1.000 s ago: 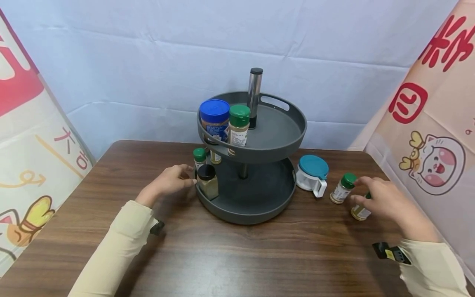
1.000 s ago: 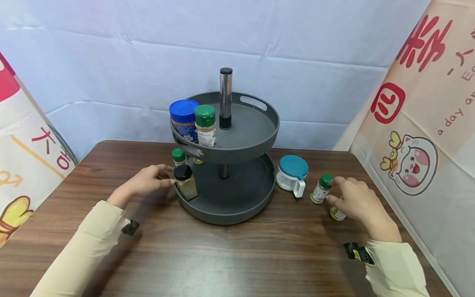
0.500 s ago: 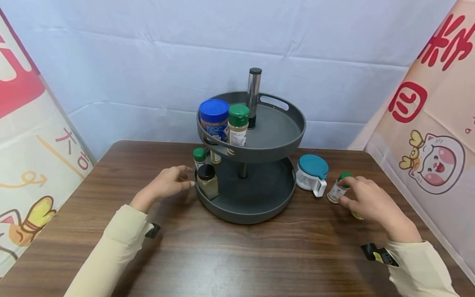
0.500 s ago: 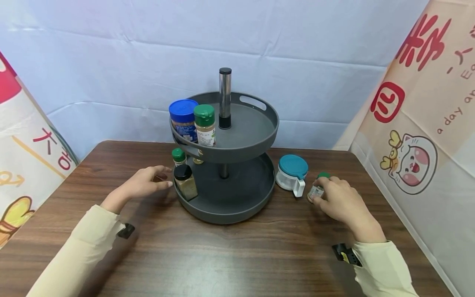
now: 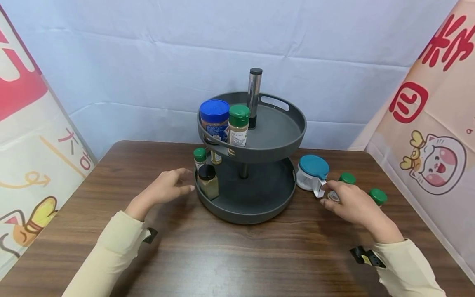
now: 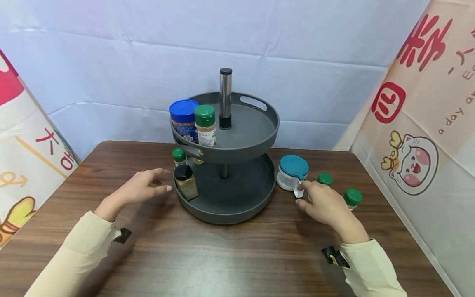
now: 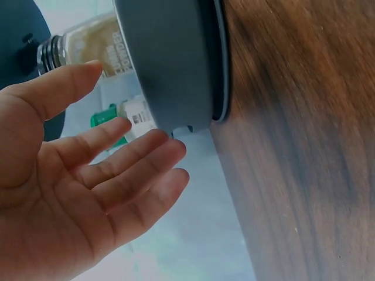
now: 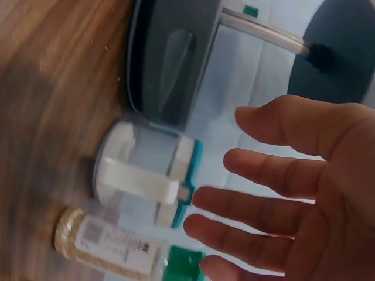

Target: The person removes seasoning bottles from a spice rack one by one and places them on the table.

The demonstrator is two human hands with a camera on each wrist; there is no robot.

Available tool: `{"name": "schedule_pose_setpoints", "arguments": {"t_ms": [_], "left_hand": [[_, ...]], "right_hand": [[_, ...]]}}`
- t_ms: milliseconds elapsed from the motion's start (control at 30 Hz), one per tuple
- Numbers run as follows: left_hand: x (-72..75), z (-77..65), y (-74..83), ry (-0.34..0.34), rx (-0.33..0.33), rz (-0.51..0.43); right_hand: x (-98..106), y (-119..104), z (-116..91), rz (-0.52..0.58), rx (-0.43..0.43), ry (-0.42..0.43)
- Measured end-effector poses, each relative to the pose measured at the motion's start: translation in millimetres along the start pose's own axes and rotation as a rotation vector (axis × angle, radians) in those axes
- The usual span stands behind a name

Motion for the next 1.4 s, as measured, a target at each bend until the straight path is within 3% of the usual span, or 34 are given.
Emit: {"name": "schedule_pose_setpoints", "arguments": {"t_ms": [333, 700, 1000, 1200, 1400], "left_hand": [[1.2, -5.5, 16.0, 0.098, -0.009, 0.001], [5.7, -11.8, 32.2, 0.229, -0.028, -0.021], [7.2, -9.9, 41.1, 0.342, -0.055, -0.027], [7.4, -10.1, 43.0, 0.370, -0.065, -0.037], [4.1, -7.9, 45.4, 0.383, -0.072, -0.036]], "right_hand": [[-23, -11, 10, 0.092, 0.065, 0.009], [-43, -15, 23, 0.221, -0.006, 0.036], [-55, -19, 30, 0.216, -0.058, 0.056], [-58, -21, 34, 0.192, -0.099, 0.073], [-63, -19, 38, 0.218, -0.184, 0.023]]}}
Point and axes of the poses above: each hand's wrist, its own z-axis towards the middle knuckle, its own x-axis out of the back of the hand, y = z × x, the point moved 6 cm from there along z, towards the middle knuckle, and after that the axes turned 12 degrees about y, right-handed, at the moved point
